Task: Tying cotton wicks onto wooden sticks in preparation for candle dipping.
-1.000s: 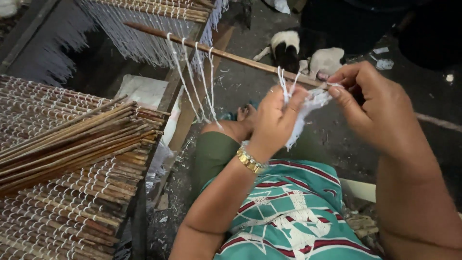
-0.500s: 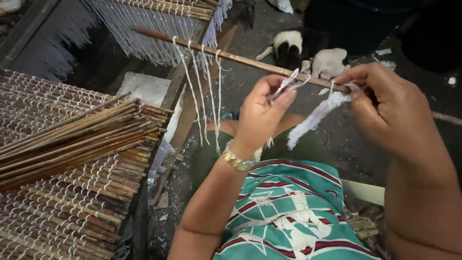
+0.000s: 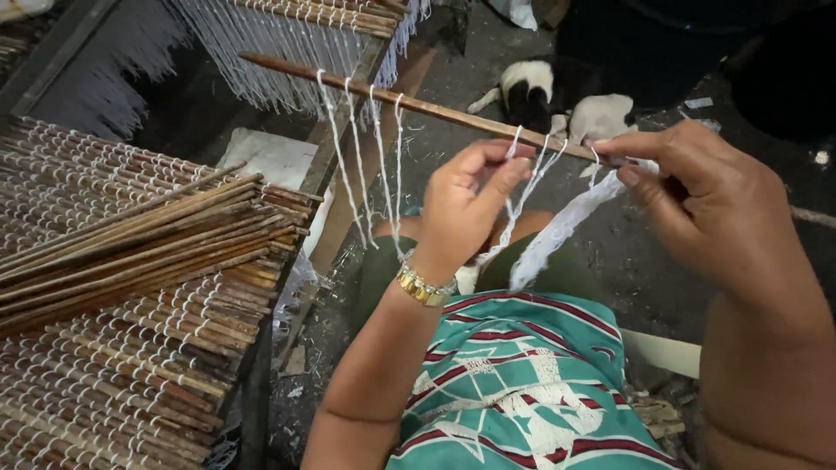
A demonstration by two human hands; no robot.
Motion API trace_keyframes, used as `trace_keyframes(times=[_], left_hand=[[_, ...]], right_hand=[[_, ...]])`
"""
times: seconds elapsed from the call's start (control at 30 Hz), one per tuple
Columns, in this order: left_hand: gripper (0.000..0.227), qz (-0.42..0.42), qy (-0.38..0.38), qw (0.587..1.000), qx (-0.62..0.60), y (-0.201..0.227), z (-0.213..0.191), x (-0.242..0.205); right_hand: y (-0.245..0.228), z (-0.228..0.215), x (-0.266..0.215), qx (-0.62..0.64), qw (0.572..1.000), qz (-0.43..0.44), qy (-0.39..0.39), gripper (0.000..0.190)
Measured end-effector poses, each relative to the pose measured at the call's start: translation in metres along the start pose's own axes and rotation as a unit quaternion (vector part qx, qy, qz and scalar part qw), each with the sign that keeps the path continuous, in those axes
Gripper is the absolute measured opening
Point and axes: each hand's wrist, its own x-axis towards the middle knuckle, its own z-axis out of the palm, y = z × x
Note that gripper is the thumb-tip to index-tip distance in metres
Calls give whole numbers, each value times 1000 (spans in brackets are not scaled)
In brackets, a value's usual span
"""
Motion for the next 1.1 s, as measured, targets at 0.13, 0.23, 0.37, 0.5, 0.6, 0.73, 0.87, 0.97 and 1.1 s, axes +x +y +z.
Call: trace_keyframes(times=[0.13, 0.23, 0.37, 0.5, 0.6, 0.73, 0.87, 0.97, 1.1], left_hand=[[23, -26, -5, 977, -210, -4, 3, 2], [25, -105, -56, 851, -512, -28, 13, 0], [28, -91, -108, 739, -659, -19, 35, 4], [24, -163, 126, 672, -712, -5, 46, 17], [19, -121, 181, 655, -723, -4, 30, 24], [16, -83, 188, 642, -738, -4, 26, 26], [14, -81, 184, 657, -727, -20, 26, 27], [21, -41, 50, 710, -702, -63, 22, 13], [45, -157, 79, 764, -620, -136, 12, -27]], right_hand=[[0, 2, 2, 15, 1000, -11, 8, 27], [1, 9, 4, 18, 1000, -4, 4, 30], [-6, 20, 4, 61, 998, -14, 27, 32], [-6, 33, 4, 14, 998, -19, 53, 31], [8, 37, -3, -17, 998, 3, 59, 26], [28, 44, -9, -42, 996, 28, 68, 23], [38, 41, -2, -55, 995, 55, 56, 24], [62, 36, 9, 38, 998, -23, 51, 10], [129, 34, 24, 137, 987, 15, 81, 24]])
